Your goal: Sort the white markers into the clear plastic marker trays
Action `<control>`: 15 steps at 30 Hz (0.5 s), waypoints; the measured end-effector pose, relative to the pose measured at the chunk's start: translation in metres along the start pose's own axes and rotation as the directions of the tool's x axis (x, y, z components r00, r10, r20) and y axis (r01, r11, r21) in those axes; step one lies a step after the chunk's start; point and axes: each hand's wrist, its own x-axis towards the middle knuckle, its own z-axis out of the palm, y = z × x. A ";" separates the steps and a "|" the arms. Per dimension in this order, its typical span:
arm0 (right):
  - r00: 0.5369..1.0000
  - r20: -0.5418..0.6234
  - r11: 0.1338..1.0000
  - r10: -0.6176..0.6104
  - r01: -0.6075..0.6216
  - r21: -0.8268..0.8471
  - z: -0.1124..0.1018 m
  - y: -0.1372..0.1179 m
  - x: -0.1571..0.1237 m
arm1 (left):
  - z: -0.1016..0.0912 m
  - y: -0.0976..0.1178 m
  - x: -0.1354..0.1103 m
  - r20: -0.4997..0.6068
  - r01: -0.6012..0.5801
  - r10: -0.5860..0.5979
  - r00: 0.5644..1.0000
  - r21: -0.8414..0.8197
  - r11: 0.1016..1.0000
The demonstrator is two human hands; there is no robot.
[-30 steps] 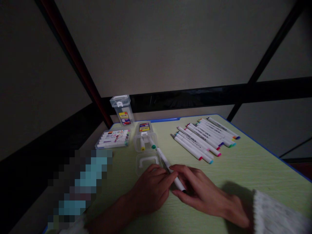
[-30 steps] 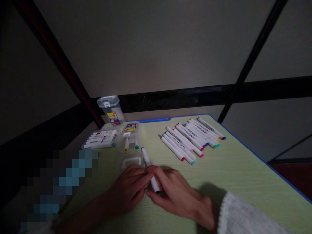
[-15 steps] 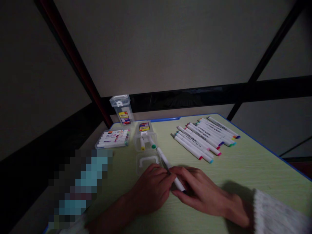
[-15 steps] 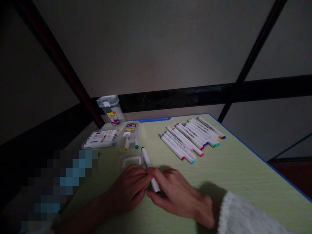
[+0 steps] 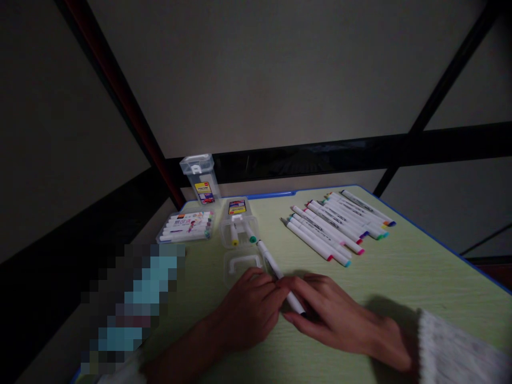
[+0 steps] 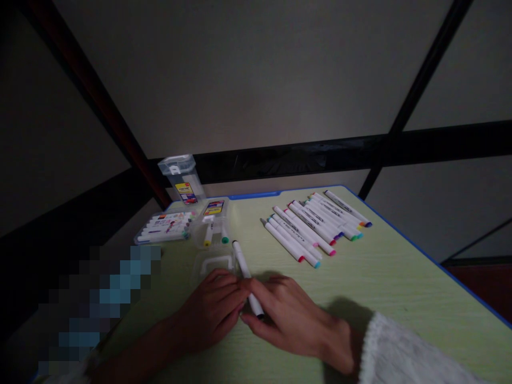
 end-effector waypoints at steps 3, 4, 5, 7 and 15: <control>1.000 0.006 1.000 -0.004 0.004 -0.008 0.000 0.000 -0.001 | -0.001 0.001 0.001 -0.015 -0.007 0.007 1.000 0.000 1.000; 1.000 0.012 1.000 -0.004 0.004 -0.009 0.000 0.001 -0.001 | -0.001 0.001 0.001 -0.019 -0.009 0.009 1.000 0.002 1.000; 1.000 0.020 1.000 -0.001 0.002 -0.011 0.000 0.001 -0.001 | -0.002 0.001 0.001 -0.024 -0.012 0.012 1.000 0.006 1.000; 0.999 0.033 1.000 0.008 -0.007 -0.014 -0.001 0.001 0.000 | -0.002 0.001 0.002 -0.031 -0.017 0.017 0.999 0.008 1.000; 0.999 0.048 1.000 0.016 -0.016 0.002 -0.002 0.000 0.000 | 0.001 0.000 0.001 -0.040 -0.013 0.013 0.999 0.006 1.000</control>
